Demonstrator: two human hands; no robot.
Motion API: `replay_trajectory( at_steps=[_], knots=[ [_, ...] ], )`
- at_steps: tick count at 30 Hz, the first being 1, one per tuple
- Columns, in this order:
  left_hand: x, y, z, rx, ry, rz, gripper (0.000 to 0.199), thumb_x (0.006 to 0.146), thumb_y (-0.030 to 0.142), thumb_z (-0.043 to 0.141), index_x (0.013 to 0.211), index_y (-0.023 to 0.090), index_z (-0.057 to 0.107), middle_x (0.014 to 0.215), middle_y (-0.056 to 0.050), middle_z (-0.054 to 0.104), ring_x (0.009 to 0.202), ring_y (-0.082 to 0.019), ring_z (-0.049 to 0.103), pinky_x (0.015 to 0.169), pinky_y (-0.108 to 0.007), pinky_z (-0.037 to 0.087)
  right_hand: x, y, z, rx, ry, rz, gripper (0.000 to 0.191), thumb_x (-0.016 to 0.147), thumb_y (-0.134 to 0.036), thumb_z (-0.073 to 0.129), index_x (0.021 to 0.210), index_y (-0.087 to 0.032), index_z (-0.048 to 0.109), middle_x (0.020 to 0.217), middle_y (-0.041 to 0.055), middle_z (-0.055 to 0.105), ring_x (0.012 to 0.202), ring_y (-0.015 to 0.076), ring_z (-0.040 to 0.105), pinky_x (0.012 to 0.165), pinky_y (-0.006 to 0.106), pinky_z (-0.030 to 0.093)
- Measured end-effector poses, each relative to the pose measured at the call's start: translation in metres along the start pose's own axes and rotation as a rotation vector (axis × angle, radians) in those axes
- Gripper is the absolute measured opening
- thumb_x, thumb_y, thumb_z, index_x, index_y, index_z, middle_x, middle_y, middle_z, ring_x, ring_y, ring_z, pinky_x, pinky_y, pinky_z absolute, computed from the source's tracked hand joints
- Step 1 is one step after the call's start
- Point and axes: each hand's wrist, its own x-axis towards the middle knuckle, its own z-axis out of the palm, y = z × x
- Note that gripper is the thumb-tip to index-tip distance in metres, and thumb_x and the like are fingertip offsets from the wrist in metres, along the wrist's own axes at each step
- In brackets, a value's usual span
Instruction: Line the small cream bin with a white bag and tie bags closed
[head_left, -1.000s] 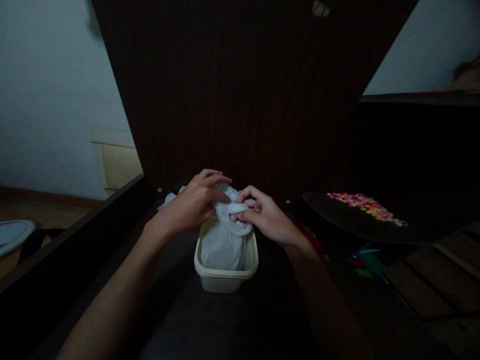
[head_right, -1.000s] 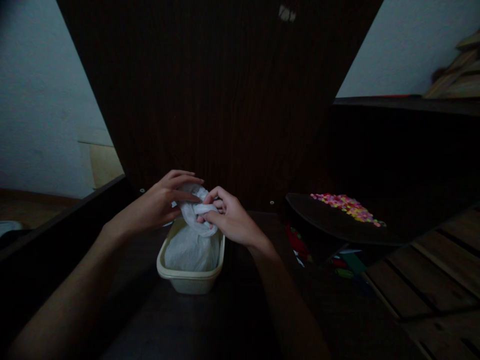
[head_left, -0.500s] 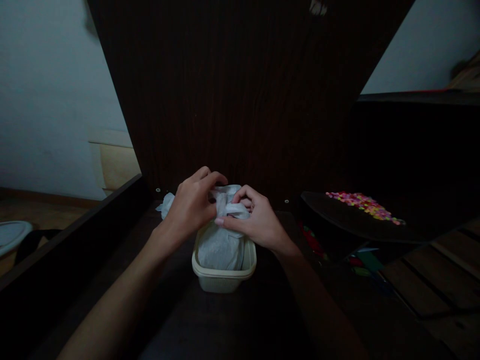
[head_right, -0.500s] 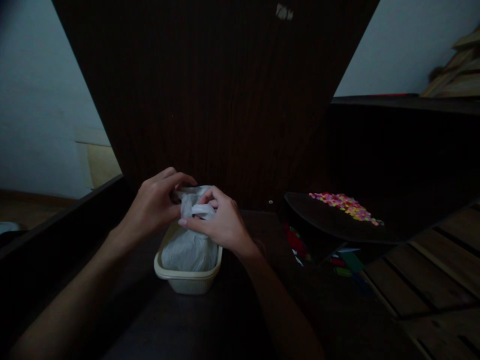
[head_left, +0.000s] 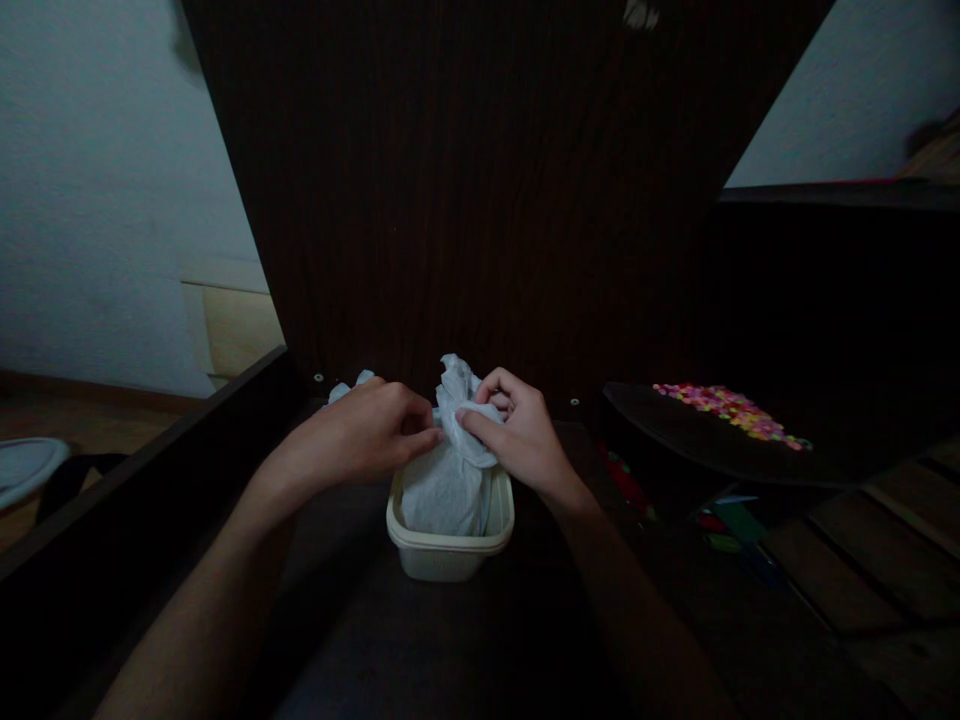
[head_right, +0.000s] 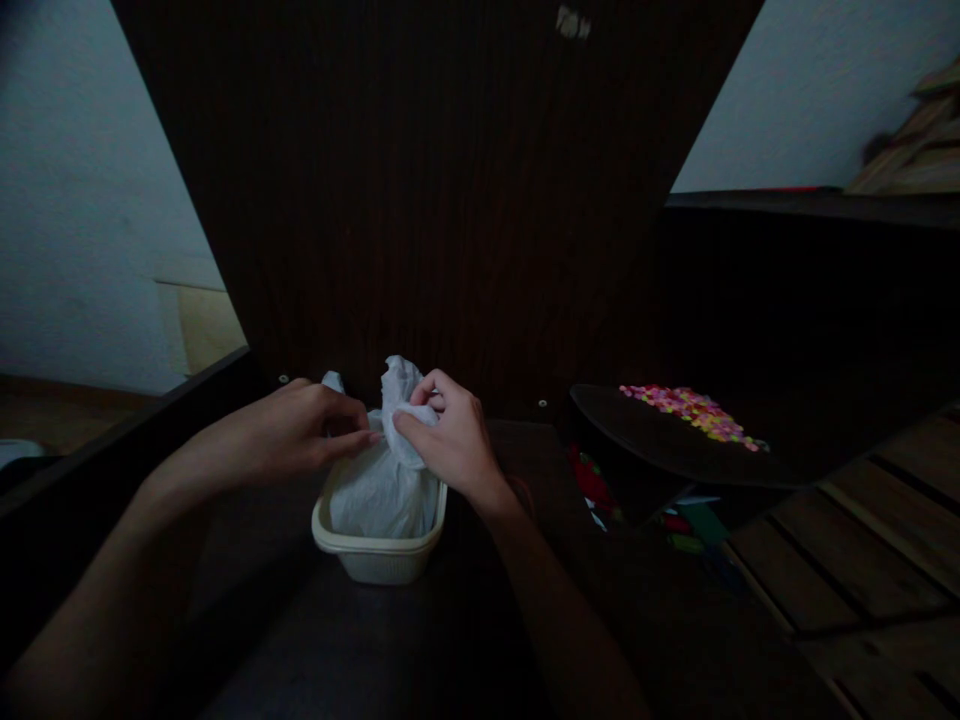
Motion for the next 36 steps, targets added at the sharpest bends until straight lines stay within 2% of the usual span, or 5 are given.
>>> replay_trajectory(
  at_steps=[6, 12, 20, 30, 36],
  knots=[
    [0.008, 0.0, 0.014, -0.006, 0.01, 0.014, 0.026, 0.087, 0.031, 0.056, 0.07, 0.021, 0.073, 0.058, -0.002, 0.065, 0.053, -0.018, 0.056, 0.054, -0.028, 0.032, -0.001, -0.002, -0.004, 0.076, -0.044, 0.058, 0.025, 0.073, -0.029, 0.073, 0.075, -0.023, 0.049, 0.061, -0.0052, 0.056, 0.048, 0.0111, 0.051, 0.045, 0.023, 0.037],
    [0.015, -0.003, 0.018, -0.433, 0.13, -0.097, 0.026, 0.085, 0.031, 0.057, 0.109, 0.02, 0.058, 0.069, 0.002, 0.066, 0.062, -0.019, 0.06, 0.057, -0.027, 0.04, -0.001, -0.009, -0.008, 0.177, -0.141, 0.05, 0.027, 0.071, -0.028, 0.076, 0.076, -0.022, 0.05, 0.066, -0.0052, 0.055, 0.054, 0.0098, 0.05, 0.049, 0.023, 0.039],
    [0.029, -0.011, 0.026, -0.958, 0.154, -0.016, 0.043, 0.069, 0.024, 0.08, 0.101, 0.021, 0.051, 0.088, 0.002, 0.066, 0.079, -0.017, 0.066, 0.069, -0.027, 0.051, -0.002, -0.013, -0.014, 0.149, -0.202, 0.024, 0.024, 0.069, -0.024, 0.076, 0.076, -0.021, 0.053, 0.073, -0.0044, 0.054, 0.062, 0.0106, 0.05, 0.058, 0.025, 0.041],
    [0.028, -0.018, 0.037, -1.14, 0.42, -0.075, 0.045, 0.063, 0.021, 0.086, 0.097, 0.021, 0.057, 0.077, 0.005, 0.062, 0.068, -0.013, 0.059, 0.062, -0.023, 0.046, 0.0, -0.012, -0.018, 0.198, -0.21, 0.052, 0.021, 0.066, -0.02, 0.071, 0.078, -0.02, 0.054, 0.079, -0.0034, 0.058, 0.073, 0.0127, 0.058, 0.066, 0.026, 0.046],
    [0.015, -0.022, 0.043, -1.212, 0.45, -0.068, 0.048, 0.06, 0.018, 0.088, 0.099, 0.021, 0.059, 0.079, 0.004, 0.065, 0.07, -0.014, 0.062, 0.066, -0.025, 0.049, 0.002, -0.008, -0.015, 0.245, -0.183, 0.119, 0.027, 0.065, -0.021, 0.074, 0.081, -0.022, 0.054, 0.075, -0.0034, 0.064, 0.071, 0.0151, 0.065, 0.06, 0.025, 0.049]
  ],
)
